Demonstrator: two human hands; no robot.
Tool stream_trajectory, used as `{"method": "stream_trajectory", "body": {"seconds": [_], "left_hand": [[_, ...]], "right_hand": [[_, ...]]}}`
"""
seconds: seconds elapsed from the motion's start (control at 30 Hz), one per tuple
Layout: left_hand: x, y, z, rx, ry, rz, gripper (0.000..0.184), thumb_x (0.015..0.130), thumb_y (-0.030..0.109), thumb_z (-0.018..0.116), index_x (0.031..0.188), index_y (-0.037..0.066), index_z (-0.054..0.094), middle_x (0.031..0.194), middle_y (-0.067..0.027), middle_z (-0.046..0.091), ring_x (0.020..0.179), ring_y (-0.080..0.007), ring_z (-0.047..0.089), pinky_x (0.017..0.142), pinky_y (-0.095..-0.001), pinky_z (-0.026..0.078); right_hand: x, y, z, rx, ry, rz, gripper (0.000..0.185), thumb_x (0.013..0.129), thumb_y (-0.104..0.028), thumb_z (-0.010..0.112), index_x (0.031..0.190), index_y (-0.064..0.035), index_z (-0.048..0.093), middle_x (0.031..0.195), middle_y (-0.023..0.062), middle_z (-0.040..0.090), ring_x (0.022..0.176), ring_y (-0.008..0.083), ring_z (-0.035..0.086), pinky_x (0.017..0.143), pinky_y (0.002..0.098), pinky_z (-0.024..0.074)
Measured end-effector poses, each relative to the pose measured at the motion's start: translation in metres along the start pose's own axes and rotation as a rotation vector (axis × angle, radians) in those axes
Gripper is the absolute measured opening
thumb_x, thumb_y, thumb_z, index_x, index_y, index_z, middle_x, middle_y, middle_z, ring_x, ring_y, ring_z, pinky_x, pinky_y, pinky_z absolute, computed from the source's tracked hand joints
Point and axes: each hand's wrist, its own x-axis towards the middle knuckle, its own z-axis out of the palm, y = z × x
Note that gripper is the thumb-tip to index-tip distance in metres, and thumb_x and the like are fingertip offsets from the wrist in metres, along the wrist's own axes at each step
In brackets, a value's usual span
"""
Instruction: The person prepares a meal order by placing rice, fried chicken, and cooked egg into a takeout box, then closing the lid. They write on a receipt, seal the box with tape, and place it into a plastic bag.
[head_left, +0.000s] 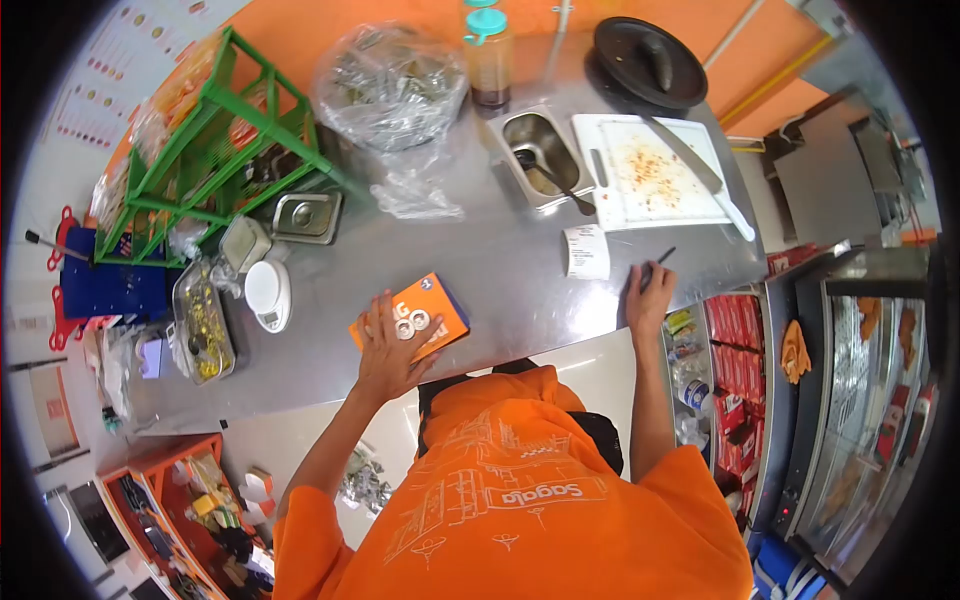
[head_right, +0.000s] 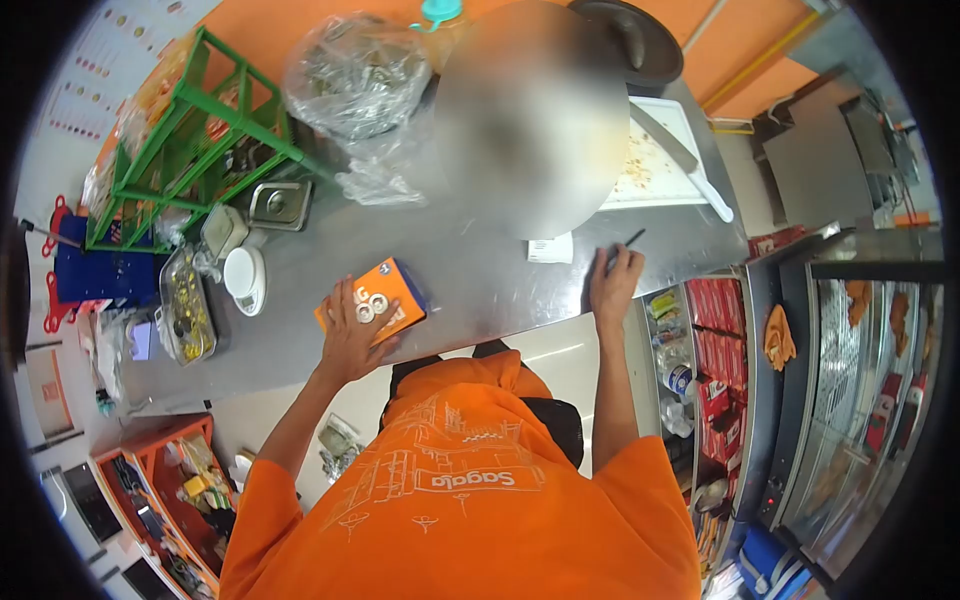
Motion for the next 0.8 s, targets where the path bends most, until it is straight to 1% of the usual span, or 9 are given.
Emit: {"method": "stream_trajectory", "body": {"seconds": [0.1,0.2,0.3,0.37,0.43,0.63,0.67,0.77,0.8], "left_hand": [[-0.004,0.001,-0.001,0.089,-0.055,-0.018,0.057,0.093,0.053,0.057,0.147,0.04,0.045,0.151,-0.0372,0.017,0.138,-0.0521,0.021,0.106,-0.0665,0.021],[-0.001,0.001,-0.006,0.025,-0.059,-0.009,0.057,0.092,0.05,0.06,0.145,0.035,0.048,0.149,-0.0354,0.02,0.136,-0.0517,0.022,0.106,-0.0652,0.02],[-0.001,-0.001,-0.01,0.018,-0.05,0.007,0.055,0.091,0.048,0.061,0.143,0.034,0.051,0.146,-0.0346,0.023,0.133,-0.0496,0.025,0.105,-0.0643,0.022],[-0.007,-0.002,-0.007,0.035,-0.038,0.004,0.053,0.091,0.05,0.061,0.142,0.035,0.052,0.146,-0.0347,0.023,0.133,-0.0496,0.025,0.105,-0.0644,0.022],[-0.011,-0.003,-0.005,0.053,-0.03,0.005,0.052,0.091,0.051,0.061,0.141,0.037,0.052,0.146,-0.0347,0.023,0.133,-0.0497,0.025,0.105,-0.0645,0.021],[-0.044,-0.009,-0.014,0.06,-0.01,-0.019,0.051,0.091,0.052,0.062,0.139,0.039,0.053,0.148,-0.0348,0.022,0.134,-0.0507,0.024,0.105,-0.0649,0.022],[-0.049,-0.012,-0.016,0.054,0.004,-0.024,0.053,0.089,0.052,0.065,0.139,0.039,0.053,0.148,-0.0349,0.021,0.135,-0.051,0.023,0.106,-0.0649,0.022],[-0.064,-0.014,-0.026,0.048,0.041,-0.07,0.056,0.086,0.052,0.067,0.139,0.039,0.053,0.148,-0.0354,0.022,0.136,-0.0508,0.023,0.106,-0.0652,0.021],[-0.071,-0.015,-0.028,0.029,0.011,-0.098,0.057,0.086,0.051,0.068,0.139,0.038,0.053,0.148,-0.0355,0.023,0.136,-0.051,0.023,0.106,-0.0655,0.021]], "right_hand": [[0.024,-0.009,-0.002,0.186,-0.104,0.083,0.033,0.093,-0.018,0.066,0.116,0.0058,0.063,0.102,0.0217,0.056,0.085,0.0339,0.058,0.077,0.0416,0.0488],[0.034,-0.009,-0.002,0.281,-0.145,0.007,0.031,0.093,-0.018,0.065,0.112,0.0065,0.064,0.098,0.0206,0.058,0.08,0.0327,0.059,0.074,0.041,0.0494],[0.024,-0.041,-0.01,0.264,-0.085,-0.057,0.031,0.093,-0.018,0.065,0.11,0.0078,0.064,0.102,0.022,0.06,0.08,0.0343,0.06,0.074,0.0414,0.0497],[0.009,-0.065,-0.004,0.204,-0.267,0.058,0.04,0.091,-0.024,0.068,0.109,0.0105,0.063,0.103,0.0251,0.059,0.09,0.0392,0.06,0.082,0.0473,0.0478],[-0.005,-0.082,0.012,0.048,-0.16,-0.014,0.045,0.089,-0.027,0.071,0.111,0.0105,0.06,0.103,0.0253,0.058,0.097,0.0394,0.057,0.086,0.0482,0.0457],[0.005,-0.078,0.04,0.206,-0.212,0.145,0.042,0.084,-0.021,0.075,0.108,0.008,0.057,0.104,0.0234,0.058,0.1,0.0392,0.056,0.091,0.0477,0.044],[0.007,-0.075,0.043,0.183,-0.19,0.087,0.04,0.083,-0.015,0.075,0.11,0.0065,0.056,0.099,0.0219,0.062,0.093,0.0358,0.061,0.084,0.0444,0.0481],[0.011,-0.079,0.045,0.459,-0.246,0.352,0.04,0.084,-0.012,0.072,0.116,0.003,0.053,0.093,0.0205,0.066,0.083,0.0304,0.066,0.074,0.039,0.0513],[0.007,-0.065,0.06,0.496,-0.187,0.319,0.044,0.083,-0.009,0.071,0.121,-0.0014,0.05,0.089,0.0182,0.068,0.075,0.0228,0.066,0.066,0.0343,0.0516]]}}
